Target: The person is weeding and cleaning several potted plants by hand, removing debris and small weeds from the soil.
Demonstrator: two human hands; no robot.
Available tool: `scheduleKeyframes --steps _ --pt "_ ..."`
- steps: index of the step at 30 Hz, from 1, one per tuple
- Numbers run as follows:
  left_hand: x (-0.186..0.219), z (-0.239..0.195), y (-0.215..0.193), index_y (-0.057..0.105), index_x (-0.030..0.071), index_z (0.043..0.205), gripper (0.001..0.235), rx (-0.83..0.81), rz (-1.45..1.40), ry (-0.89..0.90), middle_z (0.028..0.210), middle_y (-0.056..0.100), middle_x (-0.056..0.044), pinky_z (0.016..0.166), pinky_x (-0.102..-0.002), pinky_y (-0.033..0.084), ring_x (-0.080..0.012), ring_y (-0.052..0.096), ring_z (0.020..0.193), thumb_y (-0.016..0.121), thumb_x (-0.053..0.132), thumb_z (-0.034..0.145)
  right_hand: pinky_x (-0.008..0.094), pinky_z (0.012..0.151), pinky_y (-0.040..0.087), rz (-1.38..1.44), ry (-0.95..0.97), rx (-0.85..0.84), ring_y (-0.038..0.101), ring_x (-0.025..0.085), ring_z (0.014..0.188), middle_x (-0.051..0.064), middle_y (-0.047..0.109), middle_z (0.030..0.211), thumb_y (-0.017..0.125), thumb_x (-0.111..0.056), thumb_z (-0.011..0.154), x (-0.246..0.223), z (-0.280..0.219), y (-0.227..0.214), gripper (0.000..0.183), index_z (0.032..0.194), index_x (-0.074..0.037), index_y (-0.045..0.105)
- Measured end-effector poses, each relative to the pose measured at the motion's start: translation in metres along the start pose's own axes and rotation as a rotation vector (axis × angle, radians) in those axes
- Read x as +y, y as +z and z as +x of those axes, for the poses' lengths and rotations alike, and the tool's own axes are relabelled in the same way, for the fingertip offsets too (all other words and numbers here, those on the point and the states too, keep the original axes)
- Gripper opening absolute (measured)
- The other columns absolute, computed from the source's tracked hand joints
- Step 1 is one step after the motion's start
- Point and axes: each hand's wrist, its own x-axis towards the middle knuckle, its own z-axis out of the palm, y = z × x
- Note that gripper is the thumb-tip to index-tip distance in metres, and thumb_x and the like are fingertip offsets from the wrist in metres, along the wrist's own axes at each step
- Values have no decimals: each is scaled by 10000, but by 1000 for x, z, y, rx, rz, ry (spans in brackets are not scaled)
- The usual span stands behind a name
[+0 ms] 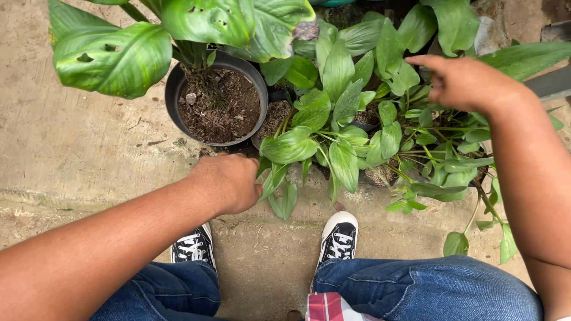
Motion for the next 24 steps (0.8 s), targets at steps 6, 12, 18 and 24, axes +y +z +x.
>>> scheduleKeyframes --steps 6,12,18,24 --pt "9 -21 -15 429 229 1508 506 -69 -25 -65 1452 572 -46 1041 -445 572 -239 586 1331 474 481 1072 504 1288 88 51 12 -194 46 289 1591 91 20 1713 678 -272 913 7 15 17 1022 1623 -486 -25" --pt "-15 16 21 821 205 1063 311 117 -42 33 1064 788 -95 971 -544 561 -339 734 1106 566 338 943 520 1017 522 -8 -249 50 686 352 1175 172 675 1342 770 -196 858 31 38 36 576 1415 -129 638" --pt "-3 -8 -4 697 306 1281 300 -79 -13 75 1360 664 60 1149 -392 489 -149 625 1264 535 405 1048 469 942 521 -109 -138 -163 634 245 1149 -15 594 1384 720 -315 915 22 18 36 405 1319 -324 688" --pt "-10 0 22 455 242 1473 541 -95 205 291 1511 484 -24 1173 -563 407 -290 507 1376 558 534 1030 365 1195 477 82 -84 -332 696 193 1197 -14 721 1322 656 -218 949 17 -32 62 382 1320 -304 678"
